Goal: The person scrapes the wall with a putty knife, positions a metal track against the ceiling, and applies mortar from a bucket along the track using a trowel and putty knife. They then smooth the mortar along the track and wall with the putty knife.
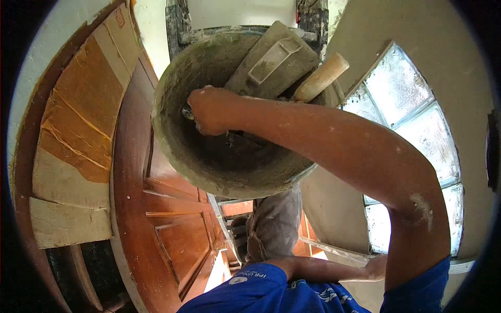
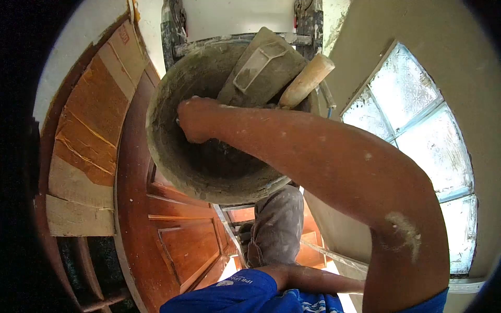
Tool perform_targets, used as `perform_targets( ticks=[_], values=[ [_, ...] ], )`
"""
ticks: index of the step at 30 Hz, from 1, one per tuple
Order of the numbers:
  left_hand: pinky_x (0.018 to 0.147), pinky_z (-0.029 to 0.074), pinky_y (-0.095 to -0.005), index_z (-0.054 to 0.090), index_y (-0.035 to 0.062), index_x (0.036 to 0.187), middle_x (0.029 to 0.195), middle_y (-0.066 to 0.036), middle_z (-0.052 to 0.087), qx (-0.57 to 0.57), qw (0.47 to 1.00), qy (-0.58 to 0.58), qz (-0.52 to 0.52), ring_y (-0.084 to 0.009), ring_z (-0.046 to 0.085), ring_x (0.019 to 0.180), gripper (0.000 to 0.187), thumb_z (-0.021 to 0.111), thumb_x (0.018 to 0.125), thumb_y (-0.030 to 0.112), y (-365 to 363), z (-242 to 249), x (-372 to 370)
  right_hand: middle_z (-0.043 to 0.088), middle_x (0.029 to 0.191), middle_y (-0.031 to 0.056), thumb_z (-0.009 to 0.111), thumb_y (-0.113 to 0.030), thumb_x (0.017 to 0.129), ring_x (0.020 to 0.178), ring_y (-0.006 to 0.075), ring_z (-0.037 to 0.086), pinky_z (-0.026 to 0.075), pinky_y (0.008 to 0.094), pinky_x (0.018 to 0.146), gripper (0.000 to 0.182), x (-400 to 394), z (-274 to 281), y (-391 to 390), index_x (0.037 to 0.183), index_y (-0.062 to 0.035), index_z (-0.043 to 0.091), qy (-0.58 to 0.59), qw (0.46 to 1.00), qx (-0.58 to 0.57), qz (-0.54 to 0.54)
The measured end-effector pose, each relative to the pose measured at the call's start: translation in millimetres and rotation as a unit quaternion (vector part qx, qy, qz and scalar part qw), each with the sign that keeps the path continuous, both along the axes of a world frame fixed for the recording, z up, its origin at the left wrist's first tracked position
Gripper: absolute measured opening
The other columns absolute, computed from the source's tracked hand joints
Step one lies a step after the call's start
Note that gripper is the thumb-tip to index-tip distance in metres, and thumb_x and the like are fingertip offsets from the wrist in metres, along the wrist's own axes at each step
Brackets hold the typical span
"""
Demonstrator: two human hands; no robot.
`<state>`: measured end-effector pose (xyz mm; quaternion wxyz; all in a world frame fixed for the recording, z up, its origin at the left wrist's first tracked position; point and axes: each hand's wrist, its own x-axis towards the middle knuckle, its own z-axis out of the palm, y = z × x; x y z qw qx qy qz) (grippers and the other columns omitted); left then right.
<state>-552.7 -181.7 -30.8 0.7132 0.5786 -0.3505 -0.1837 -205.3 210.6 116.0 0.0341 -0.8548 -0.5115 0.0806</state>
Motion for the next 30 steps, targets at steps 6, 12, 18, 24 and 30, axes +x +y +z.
perform_targets(
  ticks=[6,12,18,24,30],
  values=[
    [0.079,0.051,-0.0548,0.069,-0.0041,0.064,0.077,-0.03,0.066,0.073,0.992,0.076,-0.067,-0.0442,0.068,0.083,0.078,0.051,0.093,0.066,-23.6,-1.7,-0.4,0.068,0.094,0.0301,0.07,-0.012,0.078,0.094,0.0448,0.069,0.056,0.0492,0.081,0.031,-30.4,66.5,-33.4,0.101,0.0065,0.06,0.041,0.989,0.14,-0.032],
    [0.075,0.05,-0.0532,0.068,-0.0048,0.068,0.075,-0.029,0.065,0.121,0.981,0.074,-0.132,-0.044,0.067,0.077,0.077,0.054,0.092,0.067,14.7,28.4,23.5,0.07,0.104,0.0239,0.072,-0.014,0.077,0.103,0.0374,0.068,0.056,0.0447,0.087,0.029,-41.6,54.7,-64.9,0.097,0.0065,0.07,0.066,0.989,-0.103,-0.089],
    [0.071,0.051,-0.0534,0.067,-0.0056,0.069,0.073,-0.029,0.065,0.094,0.985,0.085,-0.114,-0.0444,0.067,0.073,0.077,0.055,0.091,0.067,-2.2,13.9,13.5,0.07,0.107,0.023,0.07,-0.02,0.08,0.103,0.0376,0.068,0.056,0.0443,0.088,0.036,-25.8,34.7,-69.2,0.105,0.0061,0.07,0.009,0.996,-0.058,-0.066],
    [0.074,0.051,-0.0553,0.066,-0.0066,0.065,0.07,-0.029,0.064,0.09,0.991,0.054,-0.088,-0.0447,0.067,0.074,0.076,0.053,0.094,0.063,-15.3,5.5,6.1,0.071,0.098,0.0264,0.063,-0.015,0.08,0.097,0.0375,0.071,0.057,0.0443,0.083,0.023,-35.4,39.1,-72.4,0.086,0.0048,0.073,0.011,0.99,-0.004,-0.14],
    [0.073,0.053,-0.0534,0.066,-0.006,0.062,0.07,-0.03,0.064,-0.012,0.996,0.024,0.087,-0.0434,0.068,0.073,0.075,0.052,0.096,0.06,-73.6,-39.5,-30.7,0.061,0.057,0.0225,0.061,-0.014,0.078,0.051,0.033,0.062,0.051,0.0456,0.052,0.025,-8.0,31.6,-69.6,0.064,0.0069,0.065,0.127,0.983,-0.003,-0.134]
  ],
)
